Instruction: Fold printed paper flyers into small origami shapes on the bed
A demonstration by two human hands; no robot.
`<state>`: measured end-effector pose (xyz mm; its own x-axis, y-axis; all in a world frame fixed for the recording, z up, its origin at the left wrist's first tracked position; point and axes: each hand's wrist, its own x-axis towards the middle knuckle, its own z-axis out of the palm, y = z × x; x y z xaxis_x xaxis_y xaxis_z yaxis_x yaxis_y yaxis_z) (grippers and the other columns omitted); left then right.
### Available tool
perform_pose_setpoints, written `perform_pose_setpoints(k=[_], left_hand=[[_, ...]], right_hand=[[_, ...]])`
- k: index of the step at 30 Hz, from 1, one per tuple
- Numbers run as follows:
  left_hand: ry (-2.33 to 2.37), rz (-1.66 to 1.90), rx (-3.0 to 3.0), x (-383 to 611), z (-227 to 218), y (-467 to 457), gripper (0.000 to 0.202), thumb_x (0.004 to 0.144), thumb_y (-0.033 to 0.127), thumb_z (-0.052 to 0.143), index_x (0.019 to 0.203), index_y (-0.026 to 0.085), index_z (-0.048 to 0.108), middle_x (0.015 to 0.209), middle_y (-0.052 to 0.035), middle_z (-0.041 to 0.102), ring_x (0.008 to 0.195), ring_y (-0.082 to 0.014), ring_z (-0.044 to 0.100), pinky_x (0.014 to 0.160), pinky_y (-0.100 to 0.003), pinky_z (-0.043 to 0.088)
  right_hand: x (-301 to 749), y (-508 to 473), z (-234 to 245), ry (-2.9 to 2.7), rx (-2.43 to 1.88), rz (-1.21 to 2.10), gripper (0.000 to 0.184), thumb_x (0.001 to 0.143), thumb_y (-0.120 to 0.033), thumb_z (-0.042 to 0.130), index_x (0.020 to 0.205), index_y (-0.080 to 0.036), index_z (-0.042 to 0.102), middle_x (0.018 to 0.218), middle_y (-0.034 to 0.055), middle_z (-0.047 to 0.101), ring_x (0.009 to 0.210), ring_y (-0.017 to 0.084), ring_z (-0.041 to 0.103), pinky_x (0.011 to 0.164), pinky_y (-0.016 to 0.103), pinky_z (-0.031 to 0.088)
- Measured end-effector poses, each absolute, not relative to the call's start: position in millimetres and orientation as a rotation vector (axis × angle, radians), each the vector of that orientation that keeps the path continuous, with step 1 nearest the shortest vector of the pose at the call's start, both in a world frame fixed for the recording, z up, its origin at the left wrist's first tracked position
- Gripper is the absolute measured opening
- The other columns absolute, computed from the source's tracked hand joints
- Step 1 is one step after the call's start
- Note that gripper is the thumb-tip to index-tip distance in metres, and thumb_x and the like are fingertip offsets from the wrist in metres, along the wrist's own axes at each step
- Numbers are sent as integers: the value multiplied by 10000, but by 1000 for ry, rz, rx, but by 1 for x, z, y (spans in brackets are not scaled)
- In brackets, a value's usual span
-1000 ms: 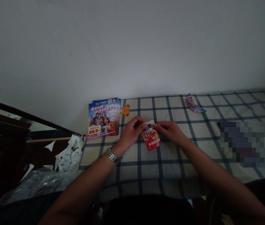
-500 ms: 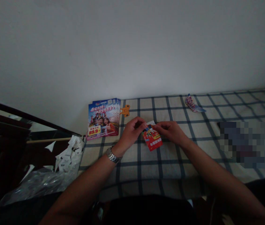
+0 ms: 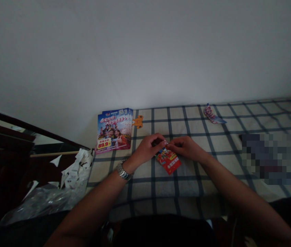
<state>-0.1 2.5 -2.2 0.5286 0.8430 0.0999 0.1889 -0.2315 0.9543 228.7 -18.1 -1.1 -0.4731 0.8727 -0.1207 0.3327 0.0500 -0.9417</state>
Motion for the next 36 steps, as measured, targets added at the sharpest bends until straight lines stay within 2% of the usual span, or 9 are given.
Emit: perform_pose_setpoints(k=[5, 13, 23, 29, 36], left_hand=[[895, 774, 1736, 1, 0, 1, 279, 989, 448, 637, 910, 183, 675, 810, -8, 675, 730, -138, 617, 665, -235, 454], [960, 885, 1655, 3, -1, -1, 264, 976, 441, 656, 912, 185, 665, 788, 6, 645, 702, -129, 589, 666, -235, 461], [945, 882, 1737, 2, -1, -2, 243, 993, 401, 622, 909, 174, 642, 810, 4, 630, 753, -136, 589, 696, -238, 442], [934, 761, 1800, 1, -6, -2, 276, 1005, 446, 604, 964, 183, 678, 777, 13, 626, 694, -131, 554, 632, -234, 395], [982, 823, 1821, 2, -1, -1, 271, 1001, 433, 604, 943, 180, 681, 720, 26, 571, 655, -125, 501, 617, -241, 371]], right_hand=[[227, -18, -3, -1852, -1174, 1456, 443, 974, -563, 624, 849, -158, 751, 678, 0, 666, 598, 122, 548, 543, 243, 388], [226, -18, 2, -1799, -1196, 1424, 463, 990, -579, 587, 968, -163, 789, 815, 42, 766, 685, 157, 638, 604, 255, 462], [227, -19, 1, -1857, -1219, 1341, 440, 996, -545, 578, 914, -160, 778, 753, 30, 729, 641, 142, 597, 571, 249, 420], [227, -18, 1, -1888, -1227, 1330, 441, 986, -540, 590, 882, -153, 774, 716, 25, 708, 630, 144, 591, 568, 252, 416], [226, -18, 1, -1843, -1238, 1331, 450, 1009, -543, 561, 949, -164, 796, 779, 31, 751, 661, 149, 615, 588, 252, 433]])
